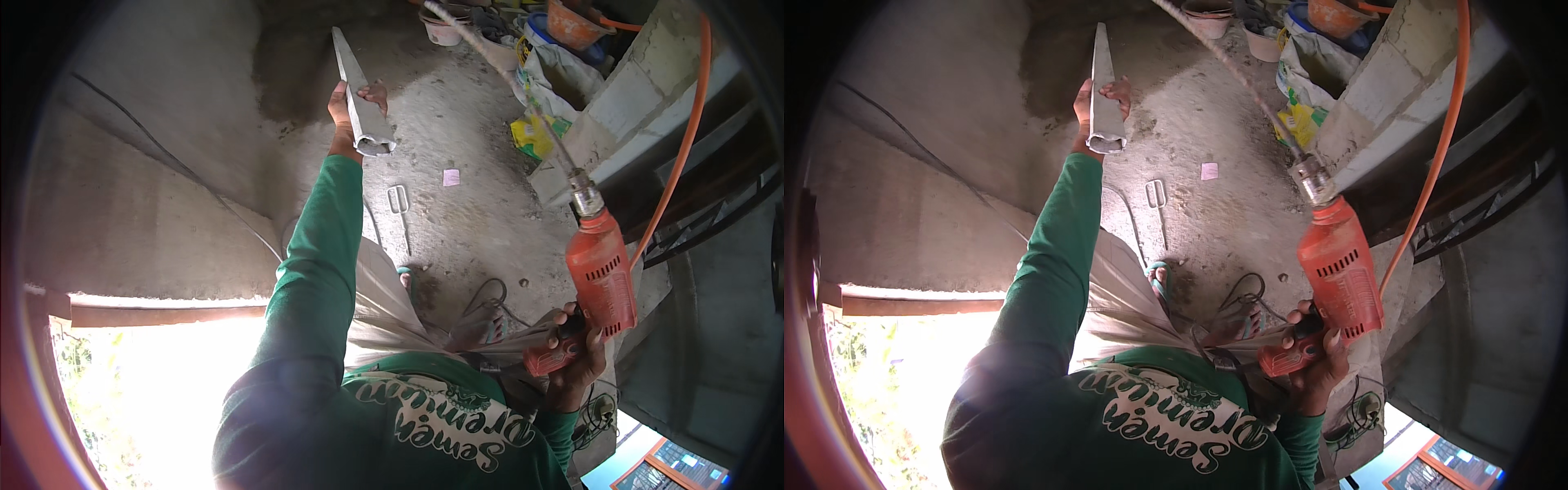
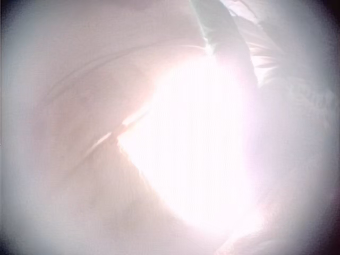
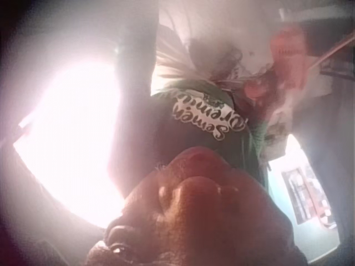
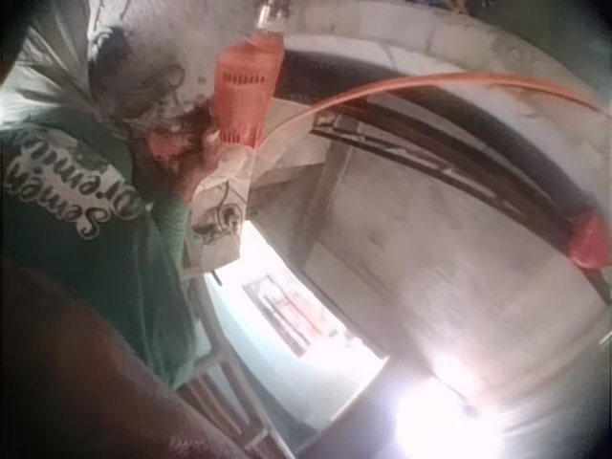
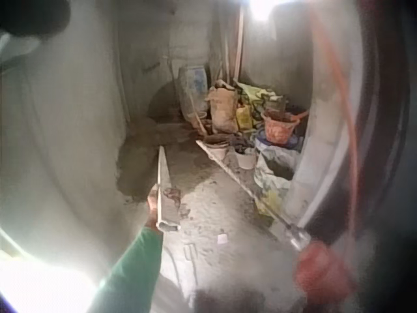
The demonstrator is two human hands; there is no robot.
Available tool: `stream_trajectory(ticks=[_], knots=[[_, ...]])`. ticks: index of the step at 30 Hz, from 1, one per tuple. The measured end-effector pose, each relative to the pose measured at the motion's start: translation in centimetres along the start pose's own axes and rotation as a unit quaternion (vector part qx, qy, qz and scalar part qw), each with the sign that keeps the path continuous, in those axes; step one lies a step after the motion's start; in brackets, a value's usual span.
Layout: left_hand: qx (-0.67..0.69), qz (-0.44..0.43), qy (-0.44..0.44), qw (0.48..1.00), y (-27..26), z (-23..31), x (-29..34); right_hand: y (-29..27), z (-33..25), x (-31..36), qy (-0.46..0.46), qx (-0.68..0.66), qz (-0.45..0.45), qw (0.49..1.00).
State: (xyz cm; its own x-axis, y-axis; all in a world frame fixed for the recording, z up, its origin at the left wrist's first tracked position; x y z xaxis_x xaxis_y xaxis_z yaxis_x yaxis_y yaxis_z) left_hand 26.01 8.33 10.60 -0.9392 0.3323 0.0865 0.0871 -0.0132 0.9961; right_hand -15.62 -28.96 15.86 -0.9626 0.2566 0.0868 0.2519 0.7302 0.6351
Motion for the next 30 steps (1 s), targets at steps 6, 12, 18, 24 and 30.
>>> stream_trajectory(ticks=[6, 12, 18, 24, 30], knots=[[-0.009, -0.052, 0.013, 0.999, 0.4, 0.2, 1.5, -0.8, 0.7, 1.7, 0.009, 0.072, -0.017, 0.997], [-0.018, -0.086, -0.005, 0.996, 1.2, -0.2, 1.5, -2.0, -1.5, 3.3, -0.021, 0.162, -0.013, 0.987], [-0.052, 0.064, 0.088, 0.993, -1.3, 1.0, 0.5, -3.0, -0.6, 4.9, 0.001, 0.115, -0.023, 0.993], [-0.180, 0.060, 0.178, 0.966, -0.6, 3.0, -1.4, -4.6, -2.9, 7.0, -0.029, 0.197, 0.006, 0.980], [-0.186, 0.061, 0.198, 0.960, 0.6, 2.9, -1.9, -6.2, -4.3, 10.8, -0.007, 0.223, 0.052, 0.974]])
Point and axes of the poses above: each hand's wrist, its own x-axis away from the middle knuckle, its own y-axis out of the palm, z = x × y, the point moved 10 cm from there along -x, towards the middle knuckle
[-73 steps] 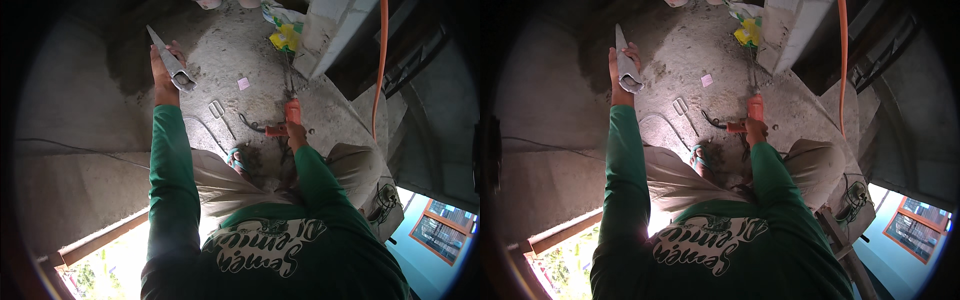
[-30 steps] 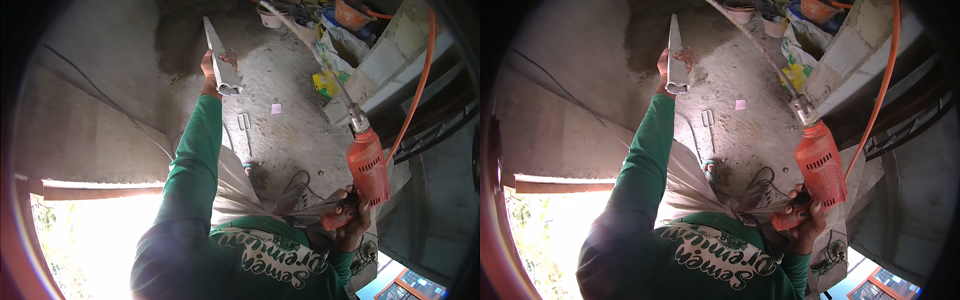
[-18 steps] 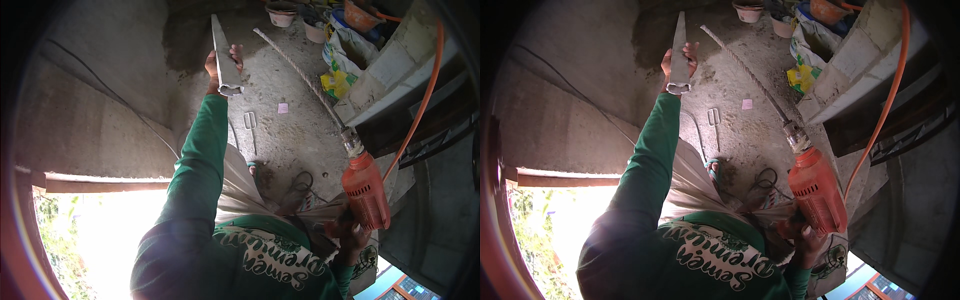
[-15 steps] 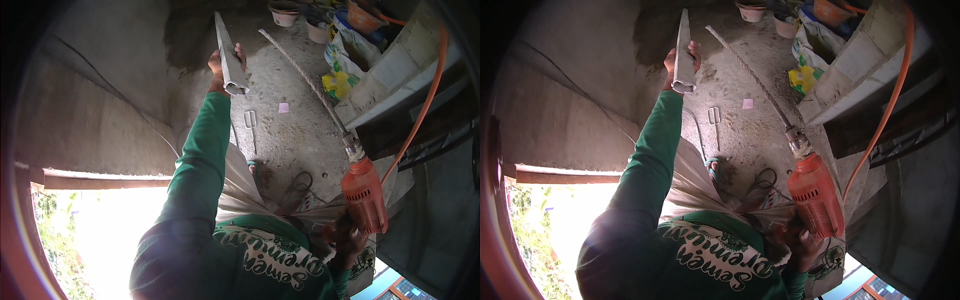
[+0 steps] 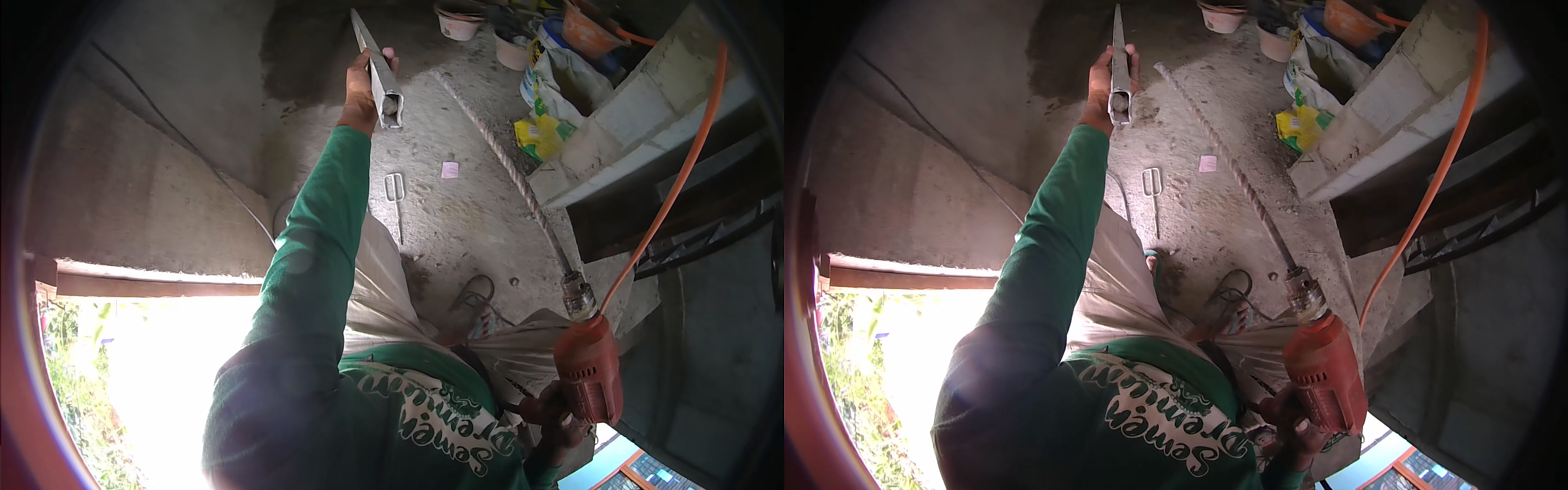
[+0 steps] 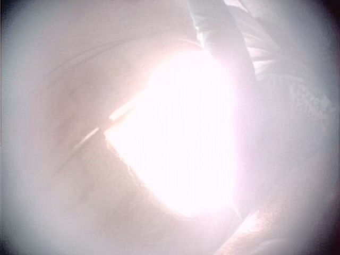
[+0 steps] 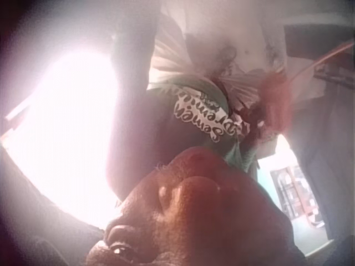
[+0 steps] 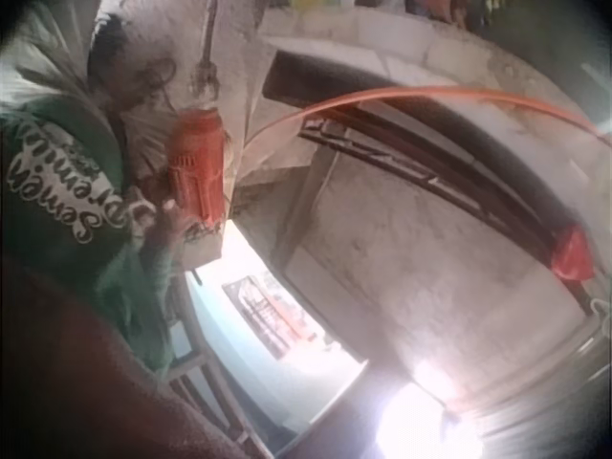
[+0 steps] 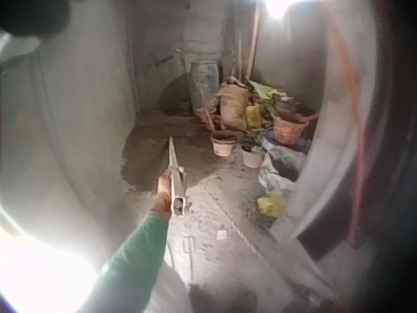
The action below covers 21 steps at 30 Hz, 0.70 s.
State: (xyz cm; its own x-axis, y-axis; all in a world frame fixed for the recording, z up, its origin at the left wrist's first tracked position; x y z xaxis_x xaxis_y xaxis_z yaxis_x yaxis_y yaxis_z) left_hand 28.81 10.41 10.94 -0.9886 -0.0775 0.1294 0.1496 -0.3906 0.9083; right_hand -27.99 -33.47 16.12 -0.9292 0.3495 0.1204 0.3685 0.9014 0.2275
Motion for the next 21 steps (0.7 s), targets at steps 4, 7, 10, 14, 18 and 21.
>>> stream_trajectory(ticks=[4, 7, 10, 14, 18, 21], knots=[[0.058, -0.052, -0.061, 0.995, 1.6, -0.7, -0.1, -2.0, 1.2, 2.5, 0.012, 0.047, -0.003, 0.999], [0.099, -0.080, -0.134, 0.983, 2.2, -1.4, -0.2, -3.5, 1.9, 3.7, 0.013, 0.089, 0.003, 0.996], [0.049, -0.077, -0.107, 0.990, 1.7, -1.2, -0.9, -3.5, 1.7, 4.0, 0.016, 0.106, 0.001, 0.994], [0.028, -0.087, -0.112, 0.990, 1.6, -1.7, -1.1, -1.2, -0.2, 2.8, 0.035, 0.078, -0.002, 0.996], [-0.011, -0.065, -0.101, 0.993, 0.9, -2.0, -0.8, 2.2, -2.8, 1.3, 0.036, 0.087, -0.022, 0.995], [-0.018, -0.028, -0.095, 0.995, 0.0, -2.8, -0.3, 4.0, -3.8, 1.2, 0.069, 0.102, -0.042, 0.992]])
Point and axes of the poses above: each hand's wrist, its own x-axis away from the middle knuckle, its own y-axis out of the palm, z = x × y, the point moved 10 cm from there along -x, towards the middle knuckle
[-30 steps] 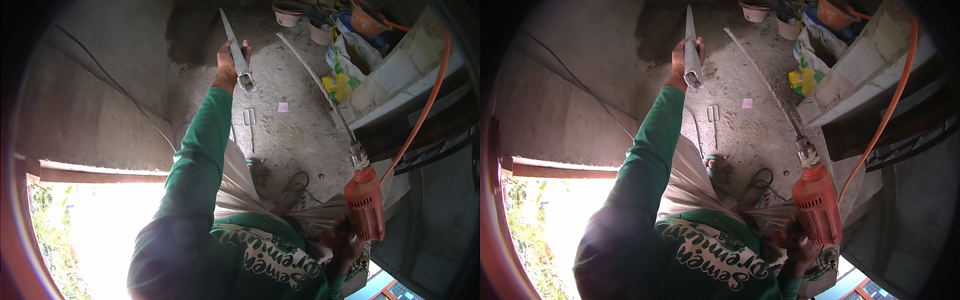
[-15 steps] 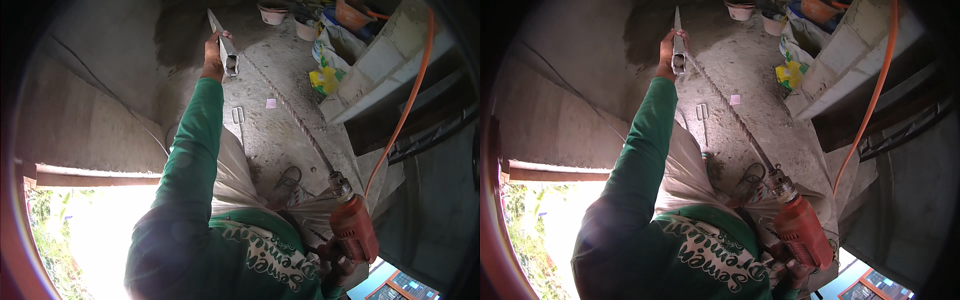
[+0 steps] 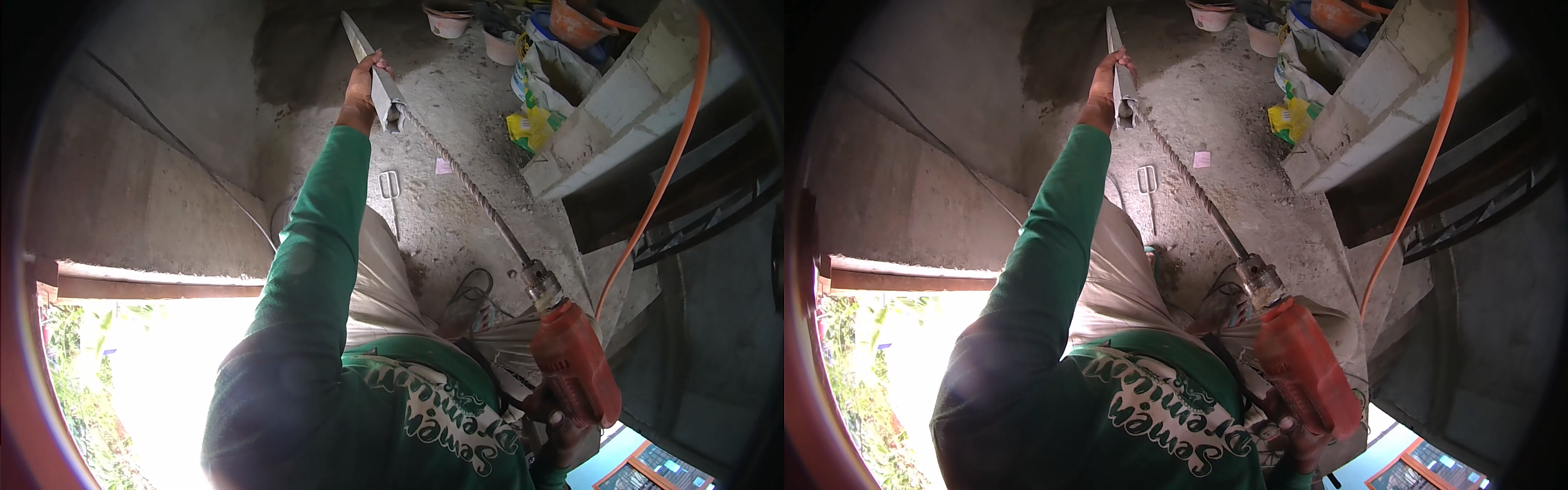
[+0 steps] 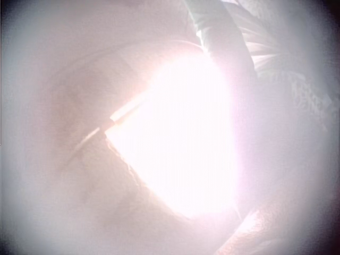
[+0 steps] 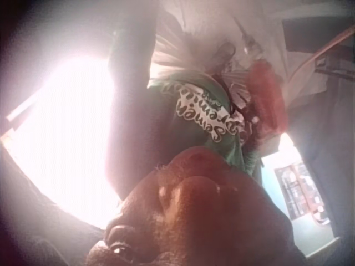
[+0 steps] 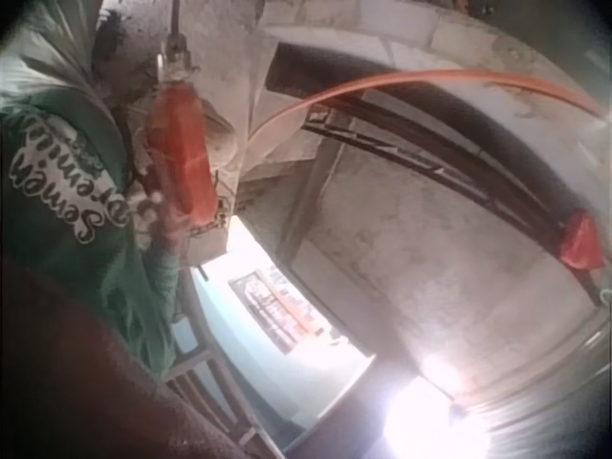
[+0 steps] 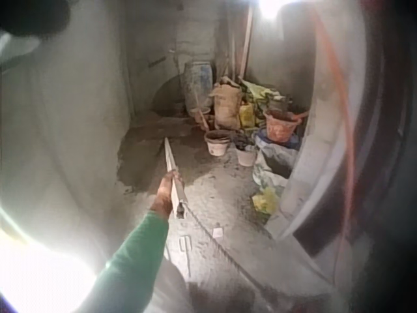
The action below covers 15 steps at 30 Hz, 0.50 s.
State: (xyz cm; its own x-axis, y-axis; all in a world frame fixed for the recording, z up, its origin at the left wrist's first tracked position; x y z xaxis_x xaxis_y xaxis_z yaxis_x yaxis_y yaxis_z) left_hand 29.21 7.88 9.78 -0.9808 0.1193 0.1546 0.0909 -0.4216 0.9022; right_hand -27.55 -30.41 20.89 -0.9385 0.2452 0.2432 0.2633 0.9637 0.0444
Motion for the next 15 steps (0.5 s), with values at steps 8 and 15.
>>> stream_trajectory(ticks=[8, 15], knots=[[-0.132, 0.096, -0.023, 0.986, -2.9, -2.8, 2.0, -0.1, -2.5, 0.6, 0.028, 0.056, 0.059, 0.996], [-0.211, 0.158, -0.074, 0.962, -6.2, -3.0, 2.7, 0.6, -5.1, 1.0, 0.039, 0.097, -0.023, 0.994]])
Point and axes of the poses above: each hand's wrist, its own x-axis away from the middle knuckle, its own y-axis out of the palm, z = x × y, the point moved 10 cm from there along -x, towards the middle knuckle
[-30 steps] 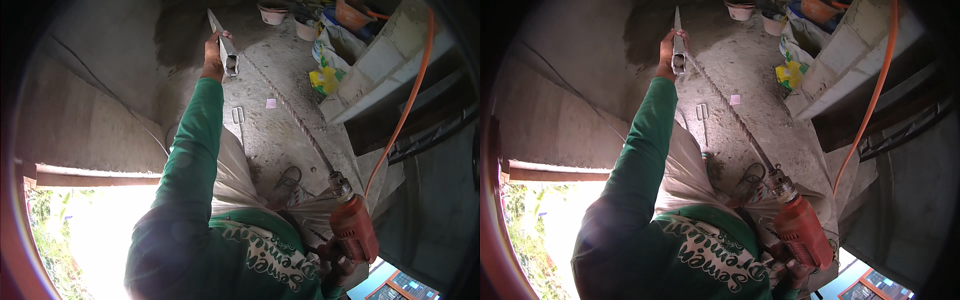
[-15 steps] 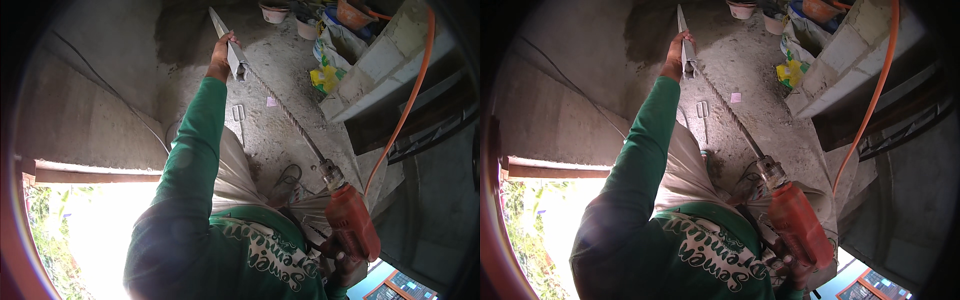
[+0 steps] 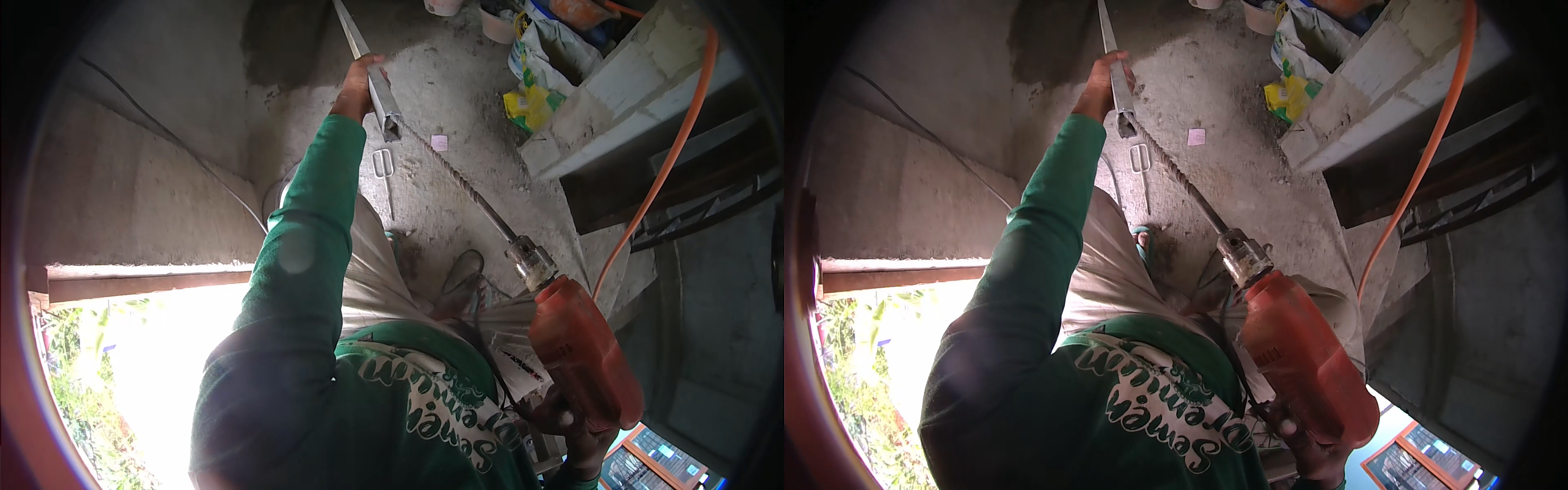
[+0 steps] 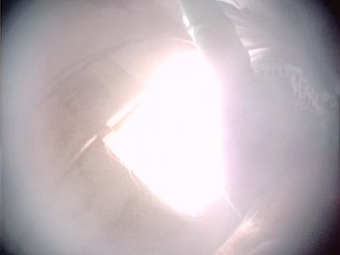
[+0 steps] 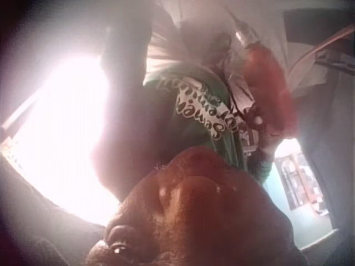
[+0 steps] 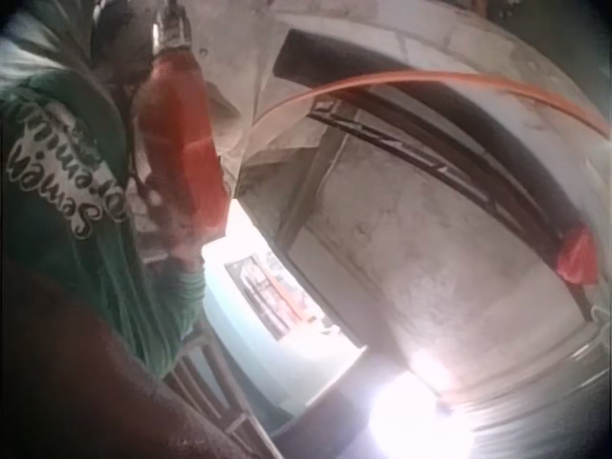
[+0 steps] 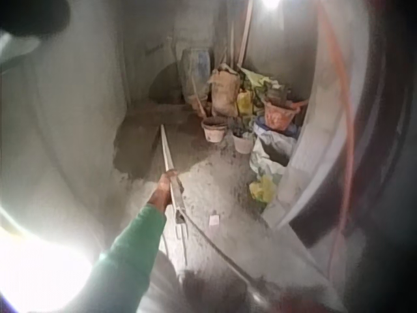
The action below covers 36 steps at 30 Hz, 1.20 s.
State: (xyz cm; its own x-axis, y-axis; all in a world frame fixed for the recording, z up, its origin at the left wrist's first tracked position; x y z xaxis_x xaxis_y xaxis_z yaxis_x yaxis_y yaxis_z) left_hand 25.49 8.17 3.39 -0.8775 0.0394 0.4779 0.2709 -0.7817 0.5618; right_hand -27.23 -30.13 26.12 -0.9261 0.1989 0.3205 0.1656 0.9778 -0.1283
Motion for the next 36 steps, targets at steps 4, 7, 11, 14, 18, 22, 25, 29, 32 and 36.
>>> stream_trajectory(ticks=[4, 7, 11, 14, 18, 22, 25, 29, 32, 36], knots=[[-0.027, -0.008, 0.051, 0.998, -0.4, 0.6, -0.1, 0.7, -0.6, 0.1, -0.005, 0.096, 0.043, 0.994], [-0.053, 0.017, 0.054, 0.997, -0.6, 0.4, -0.4, 0.3, -2.0, 0.9, -0.104, 0.025, 0.154, 0.982], [-0.009, 0.032, -0.003, 0.999, -0.2, -1.0, -1.4, 1.8, -0.7, 0.4, -0.055, -0.017, 0.035, 0.998], [-0.030, 0.019, 0.037, 0.999, -0.1, -0.8, -2.5, 0.1, 1.5, 0.7, 0.035, -0.030, 0.059, 0.997], [-0.058, 0.020, 0.040, 0.997, -0.9, -0.8, -3.7, -0.5, 0.9, 1.6, 0.000, 0.045, 0.061, 0.997], [-0.064, 0.008, 0.047, 0.997, -1.0, -0.3, -4.4, -0.4, 1.3, 1.7, 0.029, 0.072, 0.054, 0.995], [-0.063, 0.026, 0.066, 0.995, -1.1, 0.1, -4.2, -0.5, 1.4, 1.8, 0.030, 0.057, 0.058, 0.996], [-0.016, 0.008, 0.068, 0.998, -0.2, 0.6, -3.6, -0.2, 1.6, 1.9, 0.016, 0.064, 0.063, 0.996], [0.028, 0.005, 0.030, 0.999, 0.5, 0.1, -3.4, 0.4, 1.5, 1.9, -0.003, 0.061, 0.072, 0.996], [0.036, -0.002, 0.027, 0.999, 1.0, -0.5, -3.0, 0.6, 1.0, 1.6, -0.025, 0.061, 0.082, 0.994]])
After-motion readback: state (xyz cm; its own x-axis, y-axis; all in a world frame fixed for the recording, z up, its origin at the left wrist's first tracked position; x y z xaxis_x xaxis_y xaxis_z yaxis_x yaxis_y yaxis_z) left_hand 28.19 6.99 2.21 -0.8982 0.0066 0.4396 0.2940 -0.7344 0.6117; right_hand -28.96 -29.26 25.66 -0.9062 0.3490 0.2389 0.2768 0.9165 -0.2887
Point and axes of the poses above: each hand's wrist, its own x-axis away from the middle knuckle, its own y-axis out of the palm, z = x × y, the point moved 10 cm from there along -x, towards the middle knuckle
